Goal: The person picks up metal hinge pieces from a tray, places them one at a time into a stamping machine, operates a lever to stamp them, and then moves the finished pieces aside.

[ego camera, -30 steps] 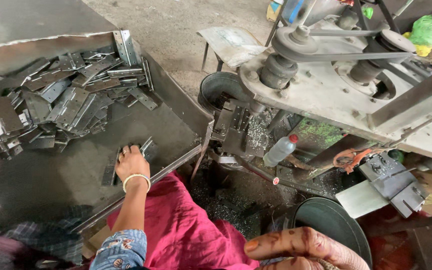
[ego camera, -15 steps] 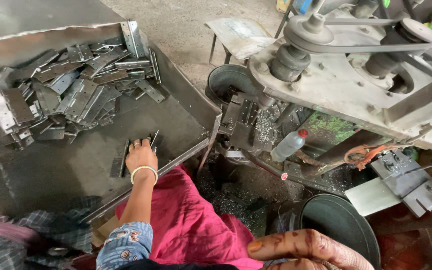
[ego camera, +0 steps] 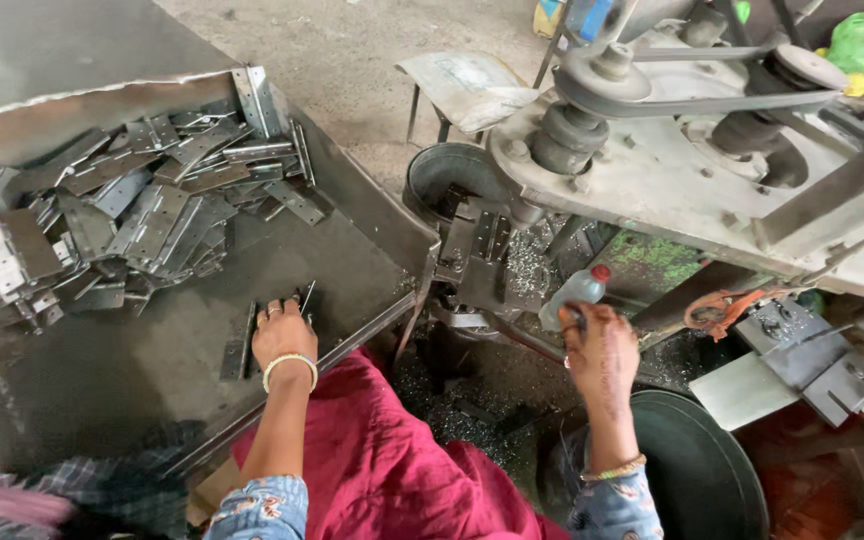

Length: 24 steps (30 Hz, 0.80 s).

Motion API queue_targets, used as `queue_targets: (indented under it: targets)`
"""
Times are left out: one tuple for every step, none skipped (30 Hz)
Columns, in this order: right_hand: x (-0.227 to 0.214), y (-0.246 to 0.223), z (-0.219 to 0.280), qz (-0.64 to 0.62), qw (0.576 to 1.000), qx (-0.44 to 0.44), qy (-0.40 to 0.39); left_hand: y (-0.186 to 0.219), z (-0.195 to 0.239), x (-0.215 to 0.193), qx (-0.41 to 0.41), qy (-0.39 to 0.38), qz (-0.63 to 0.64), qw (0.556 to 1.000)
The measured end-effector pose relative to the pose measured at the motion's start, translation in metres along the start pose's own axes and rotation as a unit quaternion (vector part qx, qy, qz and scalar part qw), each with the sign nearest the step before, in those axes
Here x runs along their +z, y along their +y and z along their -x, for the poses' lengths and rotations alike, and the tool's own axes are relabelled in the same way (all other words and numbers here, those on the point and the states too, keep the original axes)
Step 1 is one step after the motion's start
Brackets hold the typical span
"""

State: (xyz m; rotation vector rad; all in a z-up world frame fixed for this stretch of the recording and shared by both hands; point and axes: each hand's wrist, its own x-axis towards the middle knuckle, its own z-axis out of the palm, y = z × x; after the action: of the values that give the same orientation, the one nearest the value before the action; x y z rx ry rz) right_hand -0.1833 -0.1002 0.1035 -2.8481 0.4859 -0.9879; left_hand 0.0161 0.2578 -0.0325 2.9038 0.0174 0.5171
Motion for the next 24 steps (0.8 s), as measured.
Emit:
queue_targets:
  targets:
    - [0.022,0.012,0.007,0.027,0.998,-0.046,0.015,0.001,0.000,-0.001,0.000,-0.003,-0.003,1.000]
    - [0.047,0.016,0.013,-0.016,0.996,0.061,-0.063,0.000,0.000,-0.002,0.000,-0.007,-0.006,1.000]
    - [0.064,0.023,0.018,-0.059,0.974,0.168,-0.138,0.000,0.000,-0.003,-0.001,-0.011,-0.010,1.000]
    - [0.074,0.031,0.023,-0.048,0.972,0.191,-0.128,0.001,0.001,-0.002,-0.001,-0.009,-0.009,1.000]
    - [0.084,0.032,0.028,-0.038,0.969,0.214,-0.117,0.002,0.000,-0.002,-0.001,-0.007,-0.009,1.000]
    - [0.091,0.031,0.035,-0.027,0.964,0.239,-0.109,0.001,0.000,-0.001,0.000,-0.007,-0.010,1.000]
    - [0.095,0.029,0.040,-0.078,0.967,0.235,-0.064,0.001,0.001,0.000,-0.001,-0.009,-0.015,1.000]
    - [0.097,0.027,0.045,-0.127,0.964,0.231,-0.018,0.000,0.001,0.001,0.000,-0.011,-0.020,1.000]
    - [0.097,0.024,0.049,-0.176,0.958,0.225,0.029,0.000,0.001,0.002,0.000,-0.013,-0.025,1.000]
    - [0.097,0.021,0.051,-0.181,0.956,0.230,0.032,-0.001,0.001,0.003,0.001,-0.013,-0.024,1.000]
    - [0.096,0.018,0.053,-0.185,0.954,0.234,0.036,-0.002,0.001,0.004,0.002,-0.013,-0.024,1.000]
    - [0.095,0.016,0.053,-0.191,0.952,0.234,0.040,-0.001,0.000,0.004,-0.001,-0.011,-0.022,1.000]
    - [0.094,0.015,0.053,-0.191,0.953,0.229,0.054,0.000,0.000,0.005,-0.001,-0.015,-0.023,1.000]
    - [0.093,0.014,0.053,-0.191,0.954,0.223,0.067,0.000,0.001,0.005,-0.002,-0.020,-0.025,0.999]
    - [0.093,0.014,0.054,-0.191,0.954,0.217,0.080,0.000,0.002,0.006,-0.003,-0.024,-0.027,0.999]
    - [0.093,0.013,0.052,-0.193,0.956,0.196,0.100,0.000,0.001,0.005,-0.002,-0.018,-0.026,0.999]
    - [0.092,0.012,0.051,-0.196,0.958,0.173,0.120,0.001,0.000,0.004,0.000,-0.011,-0.025,1.000]
    - [0.092,0.011,0.051,-0.198,0.958,0.152,0.139,0.000,0.000,0.003,0.002,-0.005,-0.026,1.000]
    - [0.092,0.009,0.050,-0.216,0.954,0.170,0.124,-0.001,0.000,0.002,0.001,-0.008,-0.027,1.000]
    - [0.090,0.008,0.052,-0.232,0.948,0.188,0.108,-0.001,0.000,0.002,0.001,-0.013,-0.028,1.000]
    - [0.089,0.007,0.052,-0.247,0.942,0.207,0.092,-0.001,0.000,0.002,0.002,-0.017,-0.028,0.999]
    - [0.087,0.006,0.053,-0.243,0.943,0.202,0.101,-0.001,0.001,0.002,0.002,-0.019,-0.024,1.000]
    - [0.084,0.005,0.053,-0.238,0.945,0.197,0.110,0.000,0.002,0.002,0.001,-0.021,-0.021,1.000]
    - [0.082,0.003,0.051,-0.235,0.946,0.190,0.120,0.000,0.001,0.002,0.000,-0.021,-0.016,1.000]
